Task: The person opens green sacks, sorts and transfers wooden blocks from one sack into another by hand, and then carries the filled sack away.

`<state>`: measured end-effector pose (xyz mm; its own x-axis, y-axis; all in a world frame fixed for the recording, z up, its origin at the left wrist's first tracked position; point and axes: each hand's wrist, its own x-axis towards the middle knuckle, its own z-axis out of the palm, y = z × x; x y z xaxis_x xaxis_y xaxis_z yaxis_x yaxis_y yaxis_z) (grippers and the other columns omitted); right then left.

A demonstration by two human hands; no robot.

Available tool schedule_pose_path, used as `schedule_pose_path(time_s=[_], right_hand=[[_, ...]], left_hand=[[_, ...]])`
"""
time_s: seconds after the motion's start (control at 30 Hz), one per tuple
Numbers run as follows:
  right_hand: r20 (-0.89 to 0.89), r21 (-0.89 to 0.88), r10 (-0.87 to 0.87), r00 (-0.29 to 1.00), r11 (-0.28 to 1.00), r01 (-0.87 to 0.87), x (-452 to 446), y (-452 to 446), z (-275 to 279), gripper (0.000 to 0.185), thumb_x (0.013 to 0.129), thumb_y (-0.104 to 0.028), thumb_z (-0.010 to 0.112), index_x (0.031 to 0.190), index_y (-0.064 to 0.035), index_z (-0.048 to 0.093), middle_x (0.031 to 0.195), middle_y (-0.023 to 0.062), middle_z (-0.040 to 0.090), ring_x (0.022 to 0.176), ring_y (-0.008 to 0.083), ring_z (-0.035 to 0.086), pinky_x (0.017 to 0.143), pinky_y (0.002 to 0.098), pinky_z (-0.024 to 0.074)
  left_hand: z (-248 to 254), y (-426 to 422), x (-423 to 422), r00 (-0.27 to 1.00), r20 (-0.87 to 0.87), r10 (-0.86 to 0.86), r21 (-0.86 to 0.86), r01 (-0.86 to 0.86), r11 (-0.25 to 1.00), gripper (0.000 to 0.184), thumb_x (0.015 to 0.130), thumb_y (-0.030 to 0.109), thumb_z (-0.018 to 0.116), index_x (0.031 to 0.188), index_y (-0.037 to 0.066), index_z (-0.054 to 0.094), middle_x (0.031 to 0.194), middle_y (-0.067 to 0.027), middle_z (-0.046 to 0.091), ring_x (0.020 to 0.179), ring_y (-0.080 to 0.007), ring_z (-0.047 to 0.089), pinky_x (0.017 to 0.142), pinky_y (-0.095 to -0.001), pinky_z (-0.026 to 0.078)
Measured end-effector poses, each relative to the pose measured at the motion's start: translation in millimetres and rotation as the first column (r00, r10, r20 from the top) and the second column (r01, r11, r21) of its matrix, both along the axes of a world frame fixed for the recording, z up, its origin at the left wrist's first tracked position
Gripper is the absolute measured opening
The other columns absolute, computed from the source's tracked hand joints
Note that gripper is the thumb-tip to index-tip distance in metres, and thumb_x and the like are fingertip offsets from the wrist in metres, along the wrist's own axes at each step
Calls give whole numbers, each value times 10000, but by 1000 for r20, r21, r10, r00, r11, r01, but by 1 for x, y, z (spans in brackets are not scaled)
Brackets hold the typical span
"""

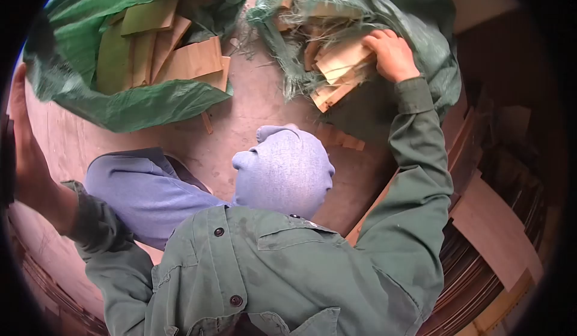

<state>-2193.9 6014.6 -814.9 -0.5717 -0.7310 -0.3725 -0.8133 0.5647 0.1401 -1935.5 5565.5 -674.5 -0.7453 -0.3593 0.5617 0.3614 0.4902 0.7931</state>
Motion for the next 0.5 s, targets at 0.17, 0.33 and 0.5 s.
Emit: schedule_pose_path(time_s=[0.17, 0.33, 0.5], right_hand=[[183, -493, -214, 960, 825, 277, -12, 17, 3, 514, 717, -106, 597, 1225, -105, 515, 1338, 169, 451, 1255, 329, 414, 1051, 372, 348], [-107, -405, -418, 902, 847, 345, 2, 7, -31, 548, 739, -224, 685, 1219, -79, 463, 1062, 188, 596, 981, 383, 546, 863, 462, 453], [444, -504, -337, 830, 673, 542, 33, 13, -31, 453, 786, -44, 442, 1235, -69, 384, 816, 103, 692, 809, 315, 653, 757, 411, 485]], left_hand=[[-60, 90, -76, 873, 383, -301, -106, 366, 925, 325, 830, 160, 684, 1105, 17, 586, 1017, -94, 622, 878, -188, 624, 758, -284, 485], [-201, 195, -177, 501, 689, -524, 187, 576, 796, 501, 857, 483, 611, 1034, 15, 657, 958, -121, 679, 896, -187, 638, 769, -306, 499], [-259, 296, -222, 674, 644, -362, 209, 300, 931, 942, 743, 709, 572, 1187, -120, 517, 1101, -264, 613, 1043, -332, 604, 897, -374, 472]])
